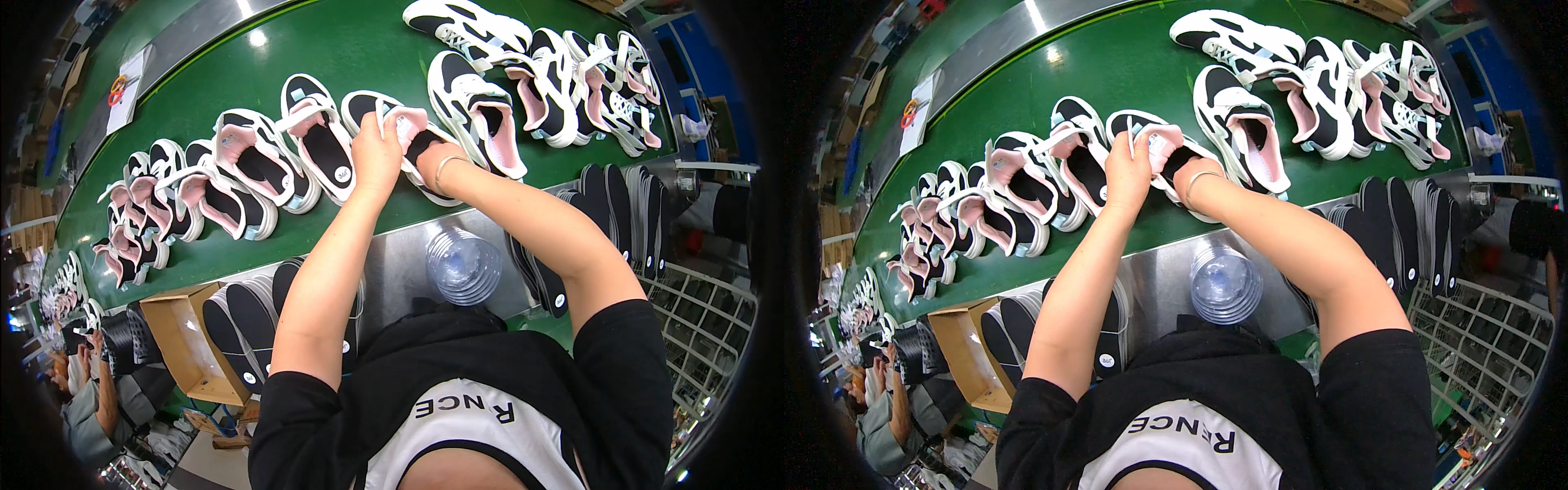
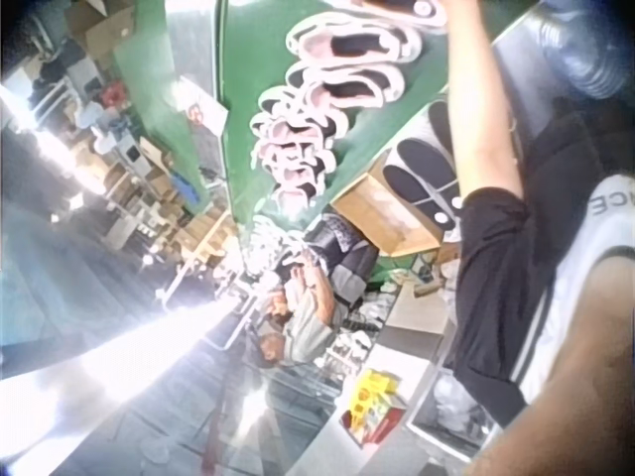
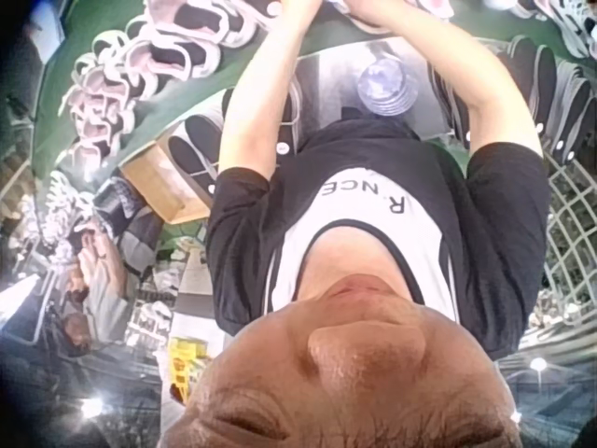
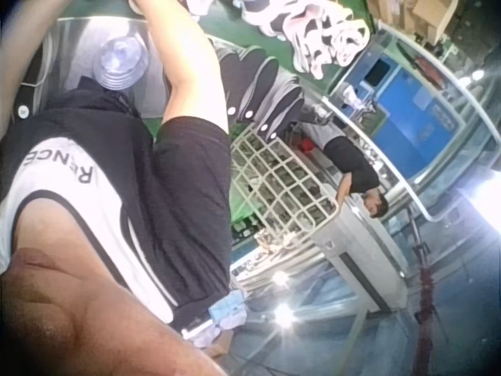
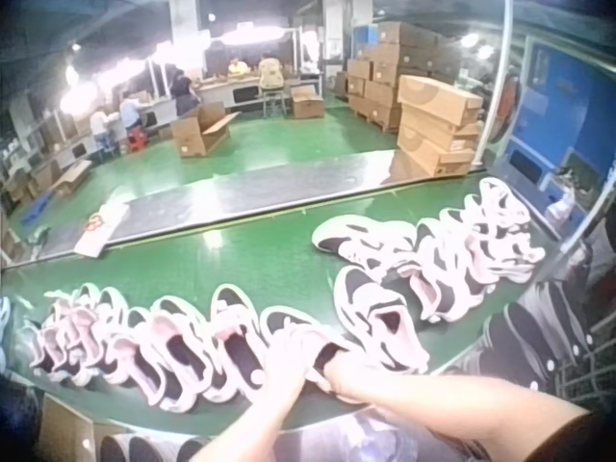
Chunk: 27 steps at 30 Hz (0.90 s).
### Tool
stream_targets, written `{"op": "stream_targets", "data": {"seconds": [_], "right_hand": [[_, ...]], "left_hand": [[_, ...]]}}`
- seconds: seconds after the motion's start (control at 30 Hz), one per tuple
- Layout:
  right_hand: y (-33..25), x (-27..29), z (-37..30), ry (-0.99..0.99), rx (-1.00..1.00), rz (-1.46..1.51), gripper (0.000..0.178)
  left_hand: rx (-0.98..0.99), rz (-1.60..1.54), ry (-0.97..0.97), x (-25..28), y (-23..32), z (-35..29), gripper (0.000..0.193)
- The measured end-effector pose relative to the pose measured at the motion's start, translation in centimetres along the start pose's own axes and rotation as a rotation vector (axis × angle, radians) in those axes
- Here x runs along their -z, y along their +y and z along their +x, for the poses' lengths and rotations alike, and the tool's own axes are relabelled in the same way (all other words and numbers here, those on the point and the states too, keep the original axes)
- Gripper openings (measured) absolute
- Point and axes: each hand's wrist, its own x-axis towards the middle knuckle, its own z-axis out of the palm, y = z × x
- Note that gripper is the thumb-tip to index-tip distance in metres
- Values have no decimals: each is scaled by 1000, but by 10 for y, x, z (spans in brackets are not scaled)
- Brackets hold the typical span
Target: The person places black insoles into pink and black shoes on a conveyor belt, moves items aside, and retrieves more insoles from bags on a shelf.
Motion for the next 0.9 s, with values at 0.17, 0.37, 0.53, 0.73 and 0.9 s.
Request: {"op": "stream_targets", "data": {"seconds": [0.17, 0.37, 0.53, 0.73, 0.9], "right_hand": [[2, 0, 19, 23, 78, -85, 40], [-4, 3, 8, 133, -34, 25, 28], [5, 14, -18, 2, 148, -103, 27], [15, 1, -49, -208, 152, -33, 28], [18, 2, -39, -261, 204, -84, 30]], "left_hand": [[16, 9, -29, 1, -2, 4, 25], [17, 51, -11, -1, -3, 3, 26], [-14, 69, -6, -4, -4, 7, 25], [2, 103, -16, -2, -5, 4, 28], [66, -38, -73, -4, -7, 6, 30]]}}
